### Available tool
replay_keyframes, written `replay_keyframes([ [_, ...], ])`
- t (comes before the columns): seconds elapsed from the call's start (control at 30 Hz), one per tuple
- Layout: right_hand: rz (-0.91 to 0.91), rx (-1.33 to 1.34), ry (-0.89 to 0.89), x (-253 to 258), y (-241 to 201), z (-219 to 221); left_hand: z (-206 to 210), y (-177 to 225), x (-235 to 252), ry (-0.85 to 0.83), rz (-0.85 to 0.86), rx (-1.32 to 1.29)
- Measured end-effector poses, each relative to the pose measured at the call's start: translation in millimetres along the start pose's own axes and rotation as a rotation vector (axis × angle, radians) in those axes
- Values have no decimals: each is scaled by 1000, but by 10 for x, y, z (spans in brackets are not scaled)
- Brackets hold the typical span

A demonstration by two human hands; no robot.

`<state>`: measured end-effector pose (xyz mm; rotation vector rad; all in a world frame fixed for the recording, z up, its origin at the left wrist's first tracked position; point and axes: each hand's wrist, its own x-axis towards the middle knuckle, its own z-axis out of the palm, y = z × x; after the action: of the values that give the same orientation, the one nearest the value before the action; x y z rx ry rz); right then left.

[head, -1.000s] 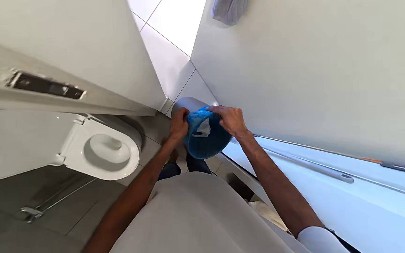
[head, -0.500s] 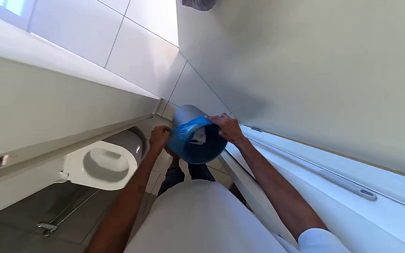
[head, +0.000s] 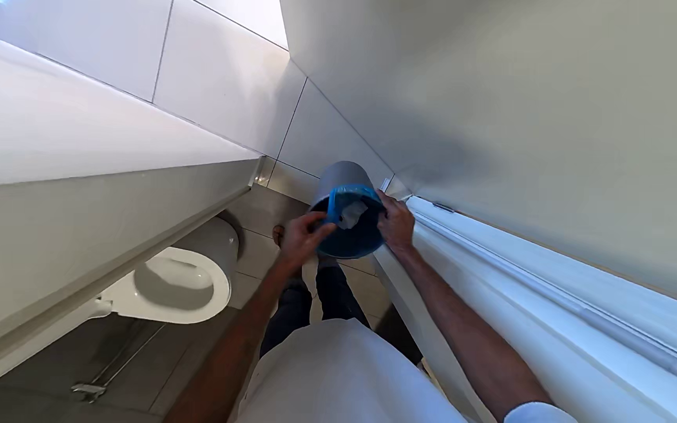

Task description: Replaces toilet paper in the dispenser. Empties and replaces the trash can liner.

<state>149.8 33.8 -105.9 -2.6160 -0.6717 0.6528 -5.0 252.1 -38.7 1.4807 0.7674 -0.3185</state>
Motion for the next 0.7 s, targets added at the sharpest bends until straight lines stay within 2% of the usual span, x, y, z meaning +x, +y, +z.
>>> replay_keyframes([
  [0.1, 229, 100, 13, 11, -128, 354, 530, 68, 274, -135, 10, 219],
  [0.2, 400, 139, 36, 97, -82, 638, 750, -87, 471, -190, -10, 373],
  [0.33, 303, 174, 91, 80, 42, 1025, 789, -241, 738, -209, 48, 493],
  [0.4, 267, 187, 65, 68, -12, 1148, 711, -261, 992, -143, 39, 351],
  [0.5, 251, 173, -45, 134, -105, 1236, 521, -245, 1426, 144, -33, -78],
  [0.53, 248, 160, -64, 142, -97, 1253, 464, -222, 1448, 182, -28, -103],
  [0.57, 251, 145, -83, 167, -87, 1255, 409, -189, 1396, 148, 23, 9],
  [0.63, 318, 175, -153, 303, -167, 1127, 396, -110, 1363, -64, 200, 403],
  [0.7, 572, 253, -426, 425, -444, 708, 575, -142, 1267, -337, 426, 740],
])
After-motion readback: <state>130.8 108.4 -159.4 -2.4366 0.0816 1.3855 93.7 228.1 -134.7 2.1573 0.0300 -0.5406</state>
